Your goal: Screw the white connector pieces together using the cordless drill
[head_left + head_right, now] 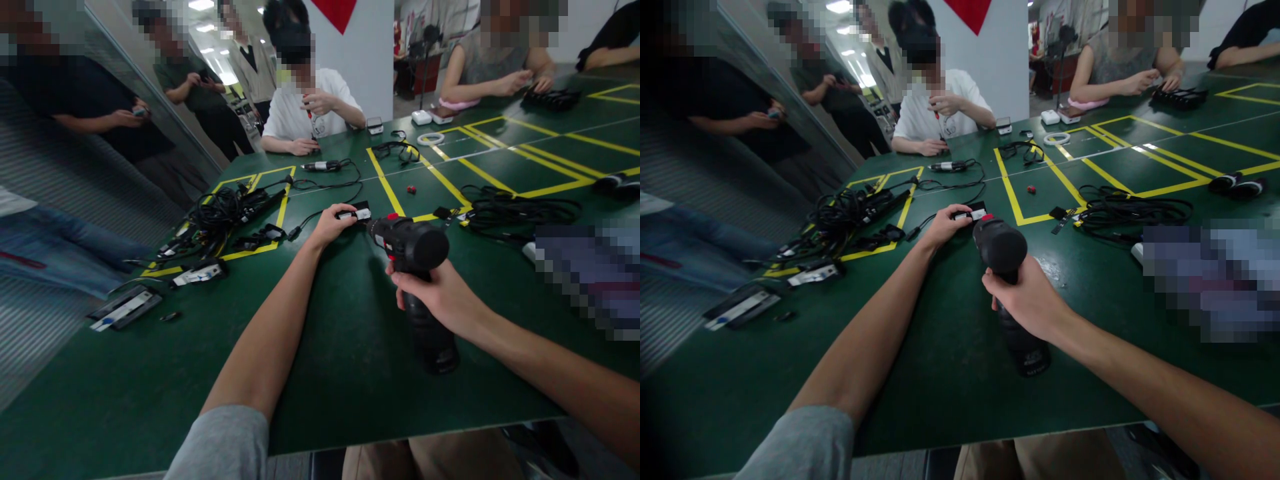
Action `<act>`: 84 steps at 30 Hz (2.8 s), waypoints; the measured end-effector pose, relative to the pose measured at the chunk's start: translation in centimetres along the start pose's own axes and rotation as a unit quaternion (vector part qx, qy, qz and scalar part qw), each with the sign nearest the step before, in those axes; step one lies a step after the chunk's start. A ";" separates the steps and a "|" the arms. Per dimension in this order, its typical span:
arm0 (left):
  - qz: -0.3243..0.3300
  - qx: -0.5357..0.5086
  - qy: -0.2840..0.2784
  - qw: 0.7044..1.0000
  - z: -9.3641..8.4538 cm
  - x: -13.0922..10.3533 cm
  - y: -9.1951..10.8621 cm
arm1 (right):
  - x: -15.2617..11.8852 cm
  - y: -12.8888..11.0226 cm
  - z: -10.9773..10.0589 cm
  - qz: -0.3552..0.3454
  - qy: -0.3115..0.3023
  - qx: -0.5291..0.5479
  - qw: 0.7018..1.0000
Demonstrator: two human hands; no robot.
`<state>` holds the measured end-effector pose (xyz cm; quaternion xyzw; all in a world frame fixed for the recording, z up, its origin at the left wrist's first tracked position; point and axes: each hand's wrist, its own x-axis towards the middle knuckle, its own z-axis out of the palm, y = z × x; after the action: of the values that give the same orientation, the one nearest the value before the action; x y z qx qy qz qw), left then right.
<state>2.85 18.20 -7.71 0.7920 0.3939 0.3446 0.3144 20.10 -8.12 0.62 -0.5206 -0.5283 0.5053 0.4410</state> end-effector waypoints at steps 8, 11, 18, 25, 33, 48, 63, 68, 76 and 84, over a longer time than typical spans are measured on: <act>0.071 0.049 0.035 0.996 0.1 -0.5 0.2 | -0.7 0.5 0.8 -0.043 0.013 -0.211 0.976; 0.118 0.123 0.045 0.984 0.0 -1.0 0.4 | -0.6 1.1 1.5 -0.021 0.007 -0.306 0.952; 0.166 0.209 0.022 0.963 -0.2 -1.7 0.8 | 0.0 1.6 4.0 0.012 -0.016 -0.456 0.890; 0.153 0.214 0.040 0.964 -0.2 -2.2 1.5 | 0.1 0.5 4.9 0.014 -0.036 -0.495 0.868; 0.201 0.179 0.112 0.956 0.2 -2.6 3.1 | 9.6 -1.0 1.5 -0.173 0.166 -0.379 0.894; 0.179 0.206 0.029 0.962 0.8 -2.2 2.6 | 17.7 3.4 -1.5 -0.142 0.178 -0.279 0.933; 0.239 0.238 0.067 0.939 1.7 -2.2 3.0 | 16.8 4.4 -1.5 -0.174 0.114 -0.458 0.864; 0.196 0.254 0.064 0.945 1.0 -2.5 3.5 | 16.5 5.0 -1.5 -0.195 0.156 -0.456 0.854; 0.022 0.259 0.196 0.945 -3.9 -2.3 4.1 | 14.8 5.8 -1.8 -0.240 0.216 -0.409 0.853; -0.004 0.378 0.112 0.919 -12.6 -8.8 9.2 | 14.3 6.2 -0.1 -0.272 0.207 -0.370 0.864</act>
<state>-7.38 9.11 3.82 0.8063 0.5308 0.2554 -0.0536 19.89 5.83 -6.38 -0.5734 -0.6939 0.0139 0.4354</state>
